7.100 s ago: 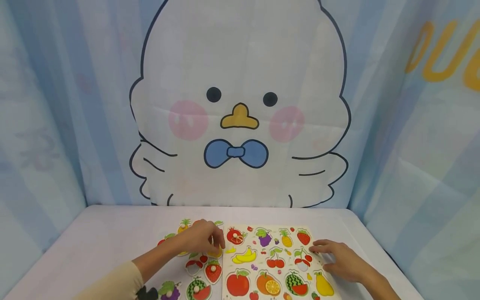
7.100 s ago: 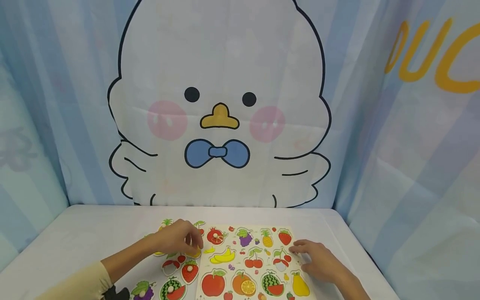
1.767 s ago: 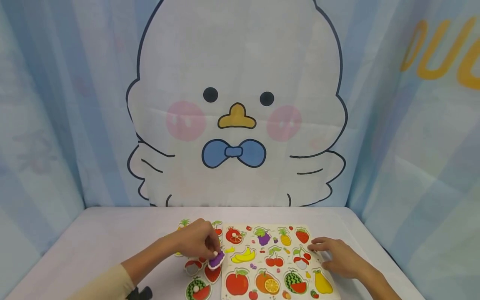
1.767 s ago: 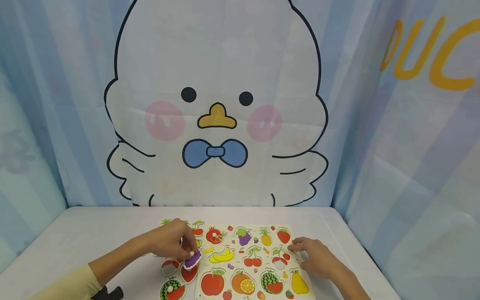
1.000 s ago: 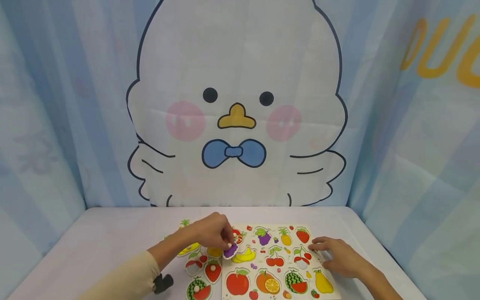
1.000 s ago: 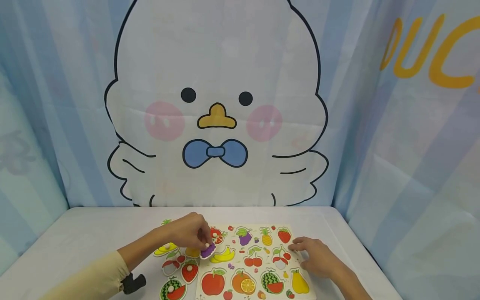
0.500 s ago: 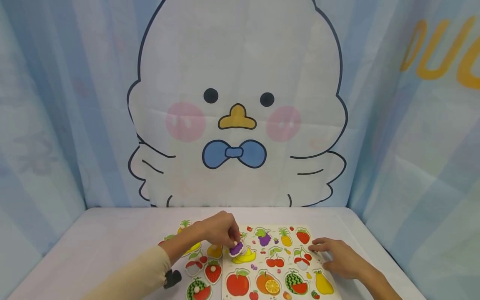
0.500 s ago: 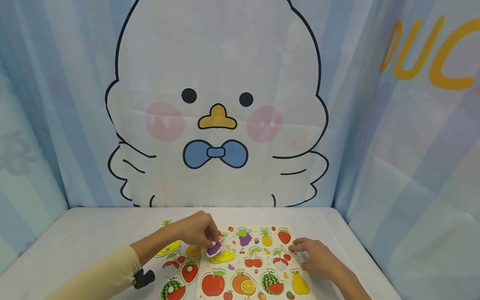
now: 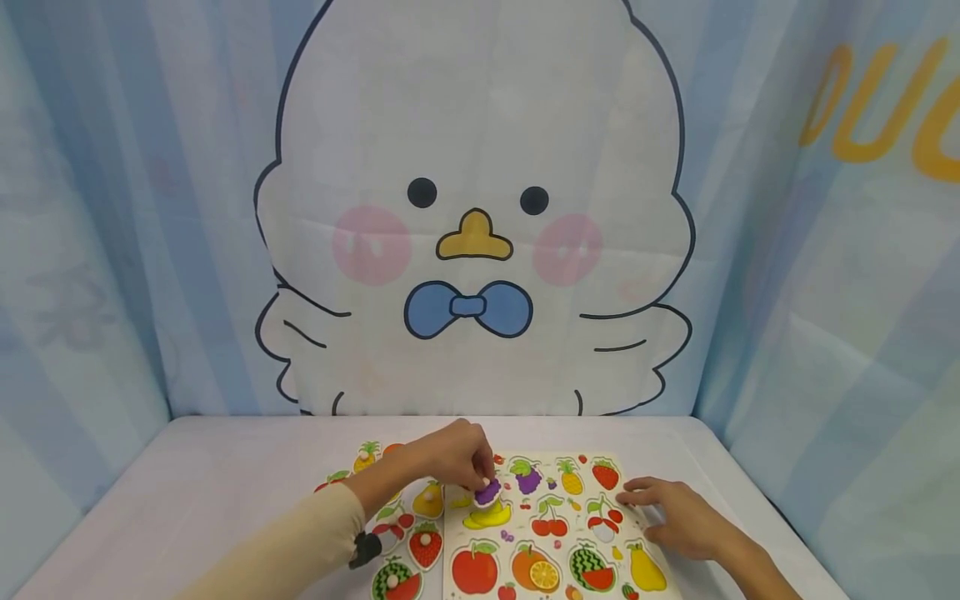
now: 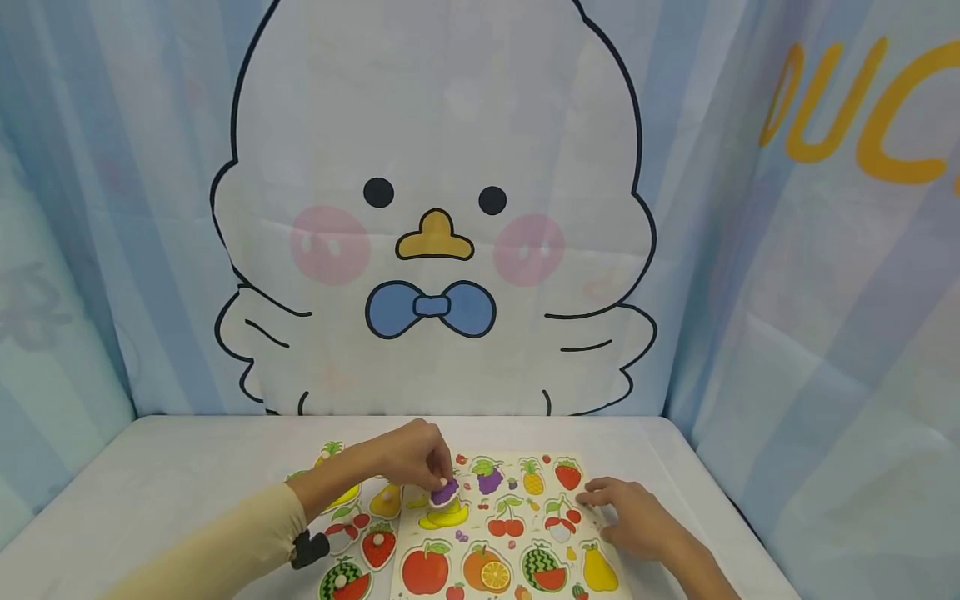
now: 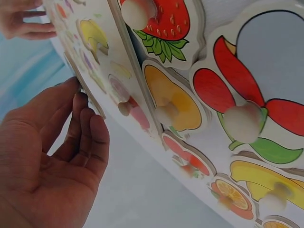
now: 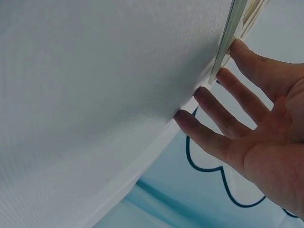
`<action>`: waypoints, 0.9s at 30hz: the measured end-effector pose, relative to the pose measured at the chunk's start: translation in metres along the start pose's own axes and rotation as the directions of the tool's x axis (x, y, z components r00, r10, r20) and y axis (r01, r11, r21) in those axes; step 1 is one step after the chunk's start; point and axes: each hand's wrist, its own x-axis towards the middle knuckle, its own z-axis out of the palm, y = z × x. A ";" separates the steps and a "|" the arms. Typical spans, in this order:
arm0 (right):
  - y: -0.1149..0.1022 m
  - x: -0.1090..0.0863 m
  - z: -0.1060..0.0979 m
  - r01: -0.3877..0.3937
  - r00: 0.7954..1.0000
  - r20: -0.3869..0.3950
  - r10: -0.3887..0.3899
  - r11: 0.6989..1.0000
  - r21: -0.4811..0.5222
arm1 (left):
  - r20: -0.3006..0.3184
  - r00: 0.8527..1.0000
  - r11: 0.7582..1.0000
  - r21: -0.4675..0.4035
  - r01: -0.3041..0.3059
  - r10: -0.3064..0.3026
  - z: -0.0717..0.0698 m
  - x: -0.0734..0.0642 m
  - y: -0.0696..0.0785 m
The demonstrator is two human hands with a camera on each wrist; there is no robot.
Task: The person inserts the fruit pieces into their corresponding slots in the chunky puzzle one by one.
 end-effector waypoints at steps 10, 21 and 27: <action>0.000 -0.001 0.000 0.007 1.000 0.002 -0.007 1.000 0.006 | -0.023 1.000 0.997 0.075 -0.010 0.012 0.007 0.017 0.005; -0.001 -0.001 -0.001 0.004 1.000 -0.001 -0.004 1.000 0.012 | -0.026 1.000 0.996 0.089 0.007 -0.005 0.008 0.032 0.014; -0.001 -0.001 -0.001 0.000 1.000 -0.004 0.000 1.000 0.009 | -0.021 1.000 0.995 0.099 0.018 -0.016 0.009 0.038 0.018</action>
